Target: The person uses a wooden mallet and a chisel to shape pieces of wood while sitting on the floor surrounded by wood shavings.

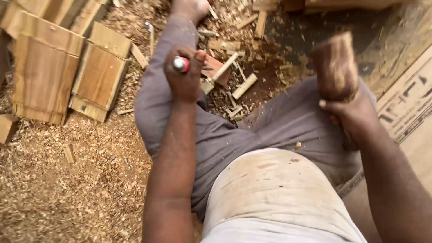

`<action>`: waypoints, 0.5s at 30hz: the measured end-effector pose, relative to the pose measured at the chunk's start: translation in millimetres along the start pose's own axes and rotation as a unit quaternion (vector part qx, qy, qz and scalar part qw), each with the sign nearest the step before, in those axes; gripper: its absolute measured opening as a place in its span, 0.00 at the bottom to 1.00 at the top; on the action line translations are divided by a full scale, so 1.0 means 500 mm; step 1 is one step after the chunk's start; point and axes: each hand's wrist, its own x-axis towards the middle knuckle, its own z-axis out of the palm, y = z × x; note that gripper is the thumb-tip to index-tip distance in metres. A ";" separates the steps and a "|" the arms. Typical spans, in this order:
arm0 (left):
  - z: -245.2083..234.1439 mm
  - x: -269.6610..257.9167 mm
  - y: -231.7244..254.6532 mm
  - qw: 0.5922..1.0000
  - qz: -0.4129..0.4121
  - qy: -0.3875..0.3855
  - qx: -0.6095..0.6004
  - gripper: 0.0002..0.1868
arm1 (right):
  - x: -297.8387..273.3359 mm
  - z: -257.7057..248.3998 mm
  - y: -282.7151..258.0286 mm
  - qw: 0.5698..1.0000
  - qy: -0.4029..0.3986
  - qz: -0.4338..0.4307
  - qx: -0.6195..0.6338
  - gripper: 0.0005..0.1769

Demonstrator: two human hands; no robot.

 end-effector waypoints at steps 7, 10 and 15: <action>-0.001 -0.008 0.067 0.998 -0.051 -0.022 0.032 0.16 | 0.048 -0.007 0.001 0.997 -0.053 0.009 0.063 0.34; 0.003 -0.010 0.074 0.998 -0.049 -0.033 0.021 0.16 | 0.060 -0.010 0.002 0.996 -0.049 0.059 0.054 0.32; 0.014 -0.010 0.060 0.996 -0.034 -0.049 0.063 0.15 | 0.064 -0.013 0.006 0.994 -0.043 0.078 0.069 0.30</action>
